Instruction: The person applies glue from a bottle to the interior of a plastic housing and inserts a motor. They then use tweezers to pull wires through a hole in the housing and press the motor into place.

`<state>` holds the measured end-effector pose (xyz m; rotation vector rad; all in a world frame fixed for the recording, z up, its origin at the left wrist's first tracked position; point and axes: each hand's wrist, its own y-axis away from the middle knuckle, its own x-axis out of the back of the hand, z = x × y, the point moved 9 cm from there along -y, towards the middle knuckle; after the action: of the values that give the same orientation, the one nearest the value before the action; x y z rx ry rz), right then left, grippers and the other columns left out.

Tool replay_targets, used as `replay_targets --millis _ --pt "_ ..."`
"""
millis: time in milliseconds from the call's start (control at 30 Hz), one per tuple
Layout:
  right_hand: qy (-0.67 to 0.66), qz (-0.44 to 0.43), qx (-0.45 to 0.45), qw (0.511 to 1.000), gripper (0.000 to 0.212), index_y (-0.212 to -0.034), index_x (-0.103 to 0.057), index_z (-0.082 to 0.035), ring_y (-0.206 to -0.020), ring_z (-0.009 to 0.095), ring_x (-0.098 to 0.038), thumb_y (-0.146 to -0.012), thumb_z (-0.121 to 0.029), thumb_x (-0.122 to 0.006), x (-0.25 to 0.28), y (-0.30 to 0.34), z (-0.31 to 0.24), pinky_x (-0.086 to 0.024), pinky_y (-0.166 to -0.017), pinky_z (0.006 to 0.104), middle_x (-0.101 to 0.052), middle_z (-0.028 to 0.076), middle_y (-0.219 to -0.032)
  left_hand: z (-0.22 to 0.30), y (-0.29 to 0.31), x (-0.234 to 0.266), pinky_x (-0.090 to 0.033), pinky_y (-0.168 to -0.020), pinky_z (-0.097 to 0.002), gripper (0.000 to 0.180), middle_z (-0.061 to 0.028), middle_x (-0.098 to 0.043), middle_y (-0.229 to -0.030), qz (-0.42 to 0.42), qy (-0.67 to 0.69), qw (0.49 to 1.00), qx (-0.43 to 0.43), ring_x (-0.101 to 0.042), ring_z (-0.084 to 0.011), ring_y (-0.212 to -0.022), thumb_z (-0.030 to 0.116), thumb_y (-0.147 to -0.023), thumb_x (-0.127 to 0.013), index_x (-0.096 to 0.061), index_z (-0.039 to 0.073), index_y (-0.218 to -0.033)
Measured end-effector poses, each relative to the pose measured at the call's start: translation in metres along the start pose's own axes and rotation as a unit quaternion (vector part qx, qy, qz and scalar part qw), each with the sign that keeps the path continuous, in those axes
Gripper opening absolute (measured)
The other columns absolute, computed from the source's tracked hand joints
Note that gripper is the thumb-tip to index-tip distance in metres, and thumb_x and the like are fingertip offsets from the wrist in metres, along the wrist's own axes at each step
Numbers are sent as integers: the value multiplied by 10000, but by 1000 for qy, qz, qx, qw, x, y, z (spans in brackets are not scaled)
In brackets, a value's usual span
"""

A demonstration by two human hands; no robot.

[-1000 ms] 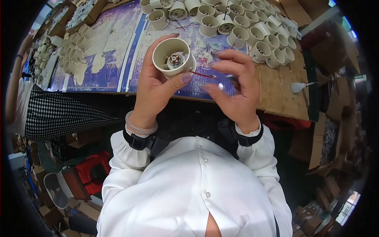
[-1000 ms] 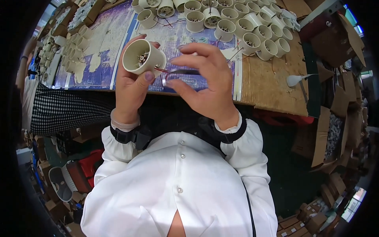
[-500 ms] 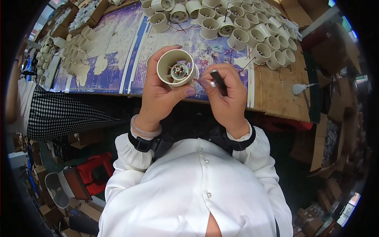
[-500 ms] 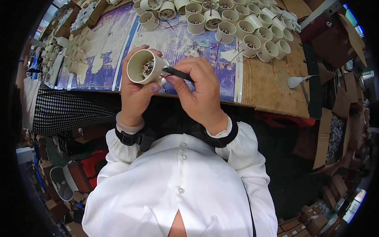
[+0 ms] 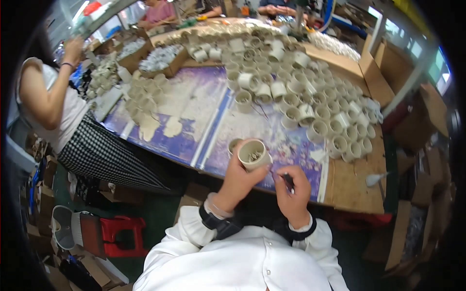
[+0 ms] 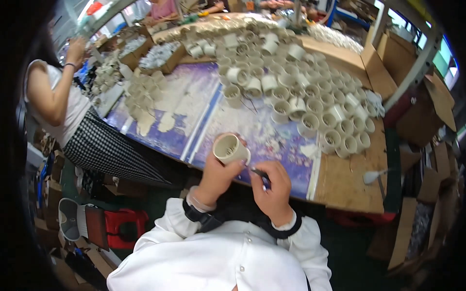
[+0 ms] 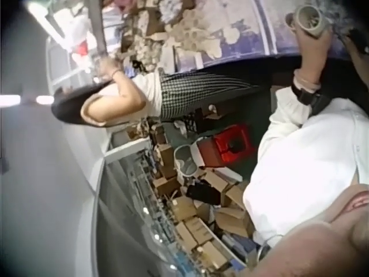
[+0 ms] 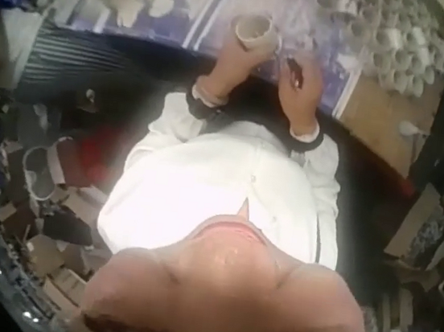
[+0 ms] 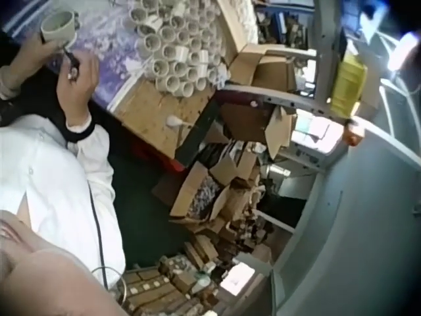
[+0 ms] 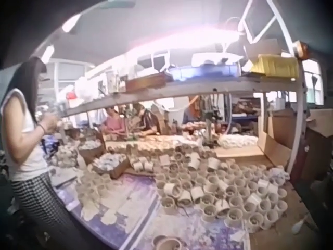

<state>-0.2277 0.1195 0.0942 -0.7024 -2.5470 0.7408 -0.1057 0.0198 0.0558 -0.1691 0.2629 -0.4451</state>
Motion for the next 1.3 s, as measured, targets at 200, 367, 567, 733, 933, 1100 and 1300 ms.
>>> replay_targets --millis 200,367,567,733,933,1100,1300 --pt "53 -5 72 996 166 -865 -610 -28 -718 272 -571 -728 45 -667 -2 -10 -18 -445 -630 328 -614 99 -807 17 -3 -5 -461 -860 -288 489 -63 -567 -1093 -2 -26 999 -31 -550 -142 -1001 -12 -742 -642 -470 22 -1199" --pt "117 -6 159 980 199 -862 -620 -47 -734 271 -568 -696 44 -680 -1 -12 -33 -442 -646 342 -618 87 -815 -9 -1 -10 -465 -789 -252 444 -60 -570 -1076 -2 141 986 93 -551 -122 -957 -17 -769 -631 -484 21 -1186" --pt "134 -7 188 973 210 -860 -620 -57 -736 287 -564 -685 39 -686 2 -2 -40 -441 -653 355 -613 82 -804 -21 8 -16 -460 -758 -235 436 -49 -568 -1047 -25 234 951 201 -551 -107 -930 -7 -774 -647 -489 22 -1179" --pt "20 -42 41 998 217 -940 -578 -29 -811 217 -534 -745 25 -656 9 2 -9 -429 -709 327 -581 77 -887 24 -5 -1 -459 -814 -256 492 -44 -562 -1030 16 -50 998 -35 -555 -127 -931 6 -728 -706 -489 25 -1169" --pt "-186 -17 -200 962 199 -1046 -526 -17 -937 138 -477 -974 -180 -437 37 17 57 -348 -906 276 -557 62 -1007 52 9 9 -456 -872 -281 544 -67 -561 -1073 50 -235 956 -168 -568 -155 -966 -19 -674 -741 -475 31 -1147" --pt "-242 -10 -141 960 222 -1113 -550 -12 -1042 158 -512 -1000 -139 -407 41 19 70 -348 -953 278 -594 95 -1117 41 7 -8 -464 -871 -275 556 -68 -566 -1089 -40 -267 939 -215 -574 -151 -985 -29 -658 -750 -479 41 -1138" --pt "-100 -63 -151 981 234 -1166 -571 -12 -1063 186 -561 -986 -110 -458 52 36 78 -398 -943 293 -621 111 -1144 16 16 -19 -466 -860 -263 564 -53 -567 -1077 -70 -221 964 -133 -573 -138 -985 -26 -659 -749 -480 58 -1147"
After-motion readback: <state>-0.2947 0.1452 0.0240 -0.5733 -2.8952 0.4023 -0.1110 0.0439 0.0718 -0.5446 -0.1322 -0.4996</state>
